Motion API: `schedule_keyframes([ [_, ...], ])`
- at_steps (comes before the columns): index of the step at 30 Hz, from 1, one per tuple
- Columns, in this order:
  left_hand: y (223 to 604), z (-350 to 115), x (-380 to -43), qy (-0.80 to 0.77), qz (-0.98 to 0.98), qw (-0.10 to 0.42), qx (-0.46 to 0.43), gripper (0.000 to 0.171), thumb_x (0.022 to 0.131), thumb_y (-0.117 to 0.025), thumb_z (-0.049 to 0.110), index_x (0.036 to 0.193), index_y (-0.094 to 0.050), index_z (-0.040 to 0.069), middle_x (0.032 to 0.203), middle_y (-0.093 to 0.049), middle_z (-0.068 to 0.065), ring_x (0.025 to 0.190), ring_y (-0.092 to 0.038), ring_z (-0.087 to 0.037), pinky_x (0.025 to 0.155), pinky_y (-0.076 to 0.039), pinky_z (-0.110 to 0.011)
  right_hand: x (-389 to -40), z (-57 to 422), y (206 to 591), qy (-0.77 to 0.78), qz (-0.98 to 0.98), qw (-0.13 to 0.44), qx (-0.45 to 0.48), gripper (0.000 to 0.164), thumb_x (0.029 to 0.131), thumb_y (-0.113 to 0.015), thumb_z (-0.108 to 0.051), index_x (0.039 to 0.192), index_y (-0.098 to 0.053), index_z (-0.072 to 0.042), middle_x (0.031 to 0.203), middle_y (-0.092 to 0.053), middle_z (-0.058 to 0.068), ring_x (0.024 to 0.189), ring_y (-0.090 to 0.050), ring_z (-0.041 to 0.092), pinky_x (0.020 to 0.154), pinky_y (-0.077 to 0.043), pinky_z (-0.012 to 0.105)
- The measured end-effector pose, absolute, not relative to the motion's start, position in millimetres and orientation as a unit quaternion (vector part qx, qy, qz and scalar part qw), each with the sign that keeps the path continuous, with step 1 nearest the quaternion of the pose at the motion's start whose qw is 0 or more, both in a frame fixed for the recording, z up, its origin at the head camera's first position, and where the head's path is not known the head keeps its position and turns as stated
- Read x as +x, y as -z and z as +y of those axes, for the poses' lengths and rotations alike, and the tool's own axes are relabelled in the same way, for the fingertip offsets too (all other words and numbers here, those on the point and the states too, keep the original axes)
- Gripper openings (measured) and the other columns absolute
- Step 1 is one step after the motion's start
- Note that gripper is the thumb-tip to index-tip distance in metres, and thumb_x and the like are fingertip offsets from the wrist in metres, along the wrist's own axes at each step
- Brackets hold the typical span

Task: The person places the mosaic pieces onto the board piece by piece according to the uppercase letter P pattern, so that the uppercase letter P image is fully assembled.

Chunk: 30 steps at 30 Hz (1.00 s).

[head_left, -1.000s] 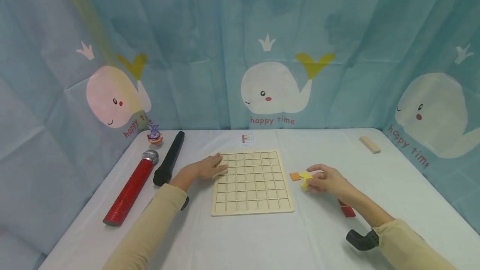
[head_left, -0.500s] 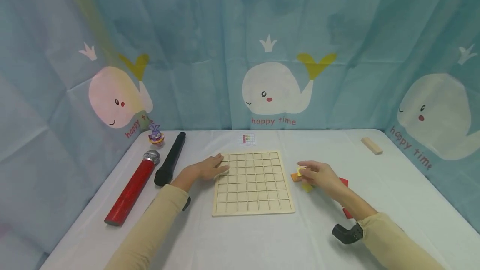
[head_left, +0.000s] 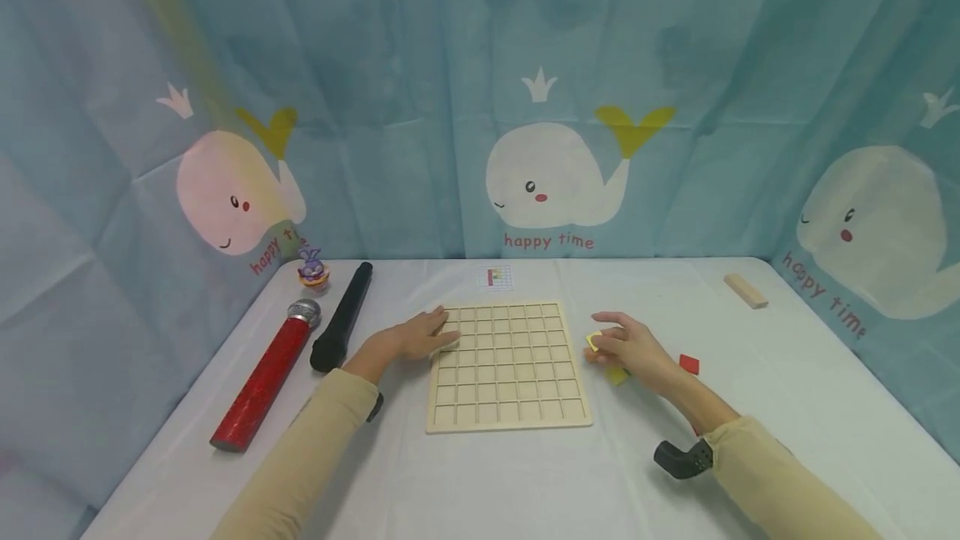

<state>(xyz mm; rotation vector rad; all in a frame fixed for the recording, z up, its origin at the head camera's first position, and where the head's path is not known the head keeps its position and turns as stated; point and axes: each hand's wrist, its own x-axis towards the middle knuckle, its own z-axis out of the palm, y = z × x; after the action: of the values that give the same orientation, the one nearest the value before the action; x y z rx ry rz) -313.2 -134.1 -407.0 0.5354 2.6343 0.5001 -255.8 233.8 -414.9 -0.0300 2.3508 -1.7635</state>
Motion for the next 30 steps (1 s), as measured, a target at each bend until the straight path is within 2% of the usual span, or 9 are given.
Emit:
schedule_keyframes([
  [5,406,-134,-314,-0.177,0.945,0.200,0.189,0.073,0.102,-0.035,0.046,0.150,-0.015,-0.004,0.156,-0.010,-0.021,0.142,-0.008,-0.039,0.113,-0.011,-0.050,-264,227,415,0.574,0.813,0.097,0.015,0.051,0.093,-0.064,-0.024,0.135,-0.046,-0.003,0.096,-0.067,0.011,0.079,-0.062,0.019,0.074,-0.051,0.027],
  [12,406,-134,-314,-0.173,0.945,0.203,0.188,0.072,0.102,-0.035,0.046,0.150,-0.015,-0.004,0.156,-0.009,-0.020,0.142,-0.007,-0.039,0.113,-0.011,-0.049,-276,215,412,0.584,0.803,0.116,0.018,0.045,0.093,-0.064,-0.021,0.132,-0.054,-0.002,0.101,-0.068,0.011,0.080,-0.064,0.018,0.071,-0.054,0.032],
  [19,404,-133,-314,-0.175,0.946,0.200,0.184,0.071,0.102,-0.036,0.045,0.150,-0.016,-0.004,0.156,-0.010,-0.020,0.142,-0.008,-0.039,0.112,-0.011,-0.050,-288,202,413,0.557,0.822,0.117,0.018,0.043,0.089,-0.069,-0.023,0.126,-0.060,-0.004,0.093,-0.069,0.006,0.072,-0.061,0.015,0.059,-0.046,0.027],
  [21,404,-132,-314,-0.171,0.947,0.202,0.181,0.072,0.102,-0.036,0.046,0.150,-0.016,-0.003,0.156,-0.010,-0.019,0.142,-0.008,-0.039,0.113,-0.012,-0.049,-292,198,413,0.552,0.826,0.116,0.014,0.042,0.088,-0.070,-0.021,0.125,-0.061,-0.003,0.092,-0.070,0.005,0.074,-0.063,0.014,0.061,-0.047,0.026],
  [26,405,-132,-313,-0.166,0.949,0.203,0.176,0.072,0.101,-0.035,0.047,0.150,-0.017,-0.002,0.156,-0.010,-0.019,0.142,-0.009,-0.039,0.112,-0.012,-0.049,-299,189,413,0.533,0.839,0.108,-0.006,0.039,0.088,-0.069,-0.016,0.123,-0.062,-0.001,0.092,-0.070,0.006,0.082,-0.065,0.015,0.076,-0.048,0.028],
  [30,405,-133,-312,-0.167,0.949,0.200,0.177,0.072,0.101,-0.036,0.047,0.150,-0.017,-0.002,0.156,-0.010,-0.019,0.142,-0.009,-0.038,0.113,-0.012,-0.049,-305,183,416,0.537,0.837,0.102,-0.006,0.036,0.088,-0.069,-0.015,0.121,-0.064,0.000,0.094,-0.070,0.007,0.079,-0.065,0.016,0.075,-0.050,0.029],
])
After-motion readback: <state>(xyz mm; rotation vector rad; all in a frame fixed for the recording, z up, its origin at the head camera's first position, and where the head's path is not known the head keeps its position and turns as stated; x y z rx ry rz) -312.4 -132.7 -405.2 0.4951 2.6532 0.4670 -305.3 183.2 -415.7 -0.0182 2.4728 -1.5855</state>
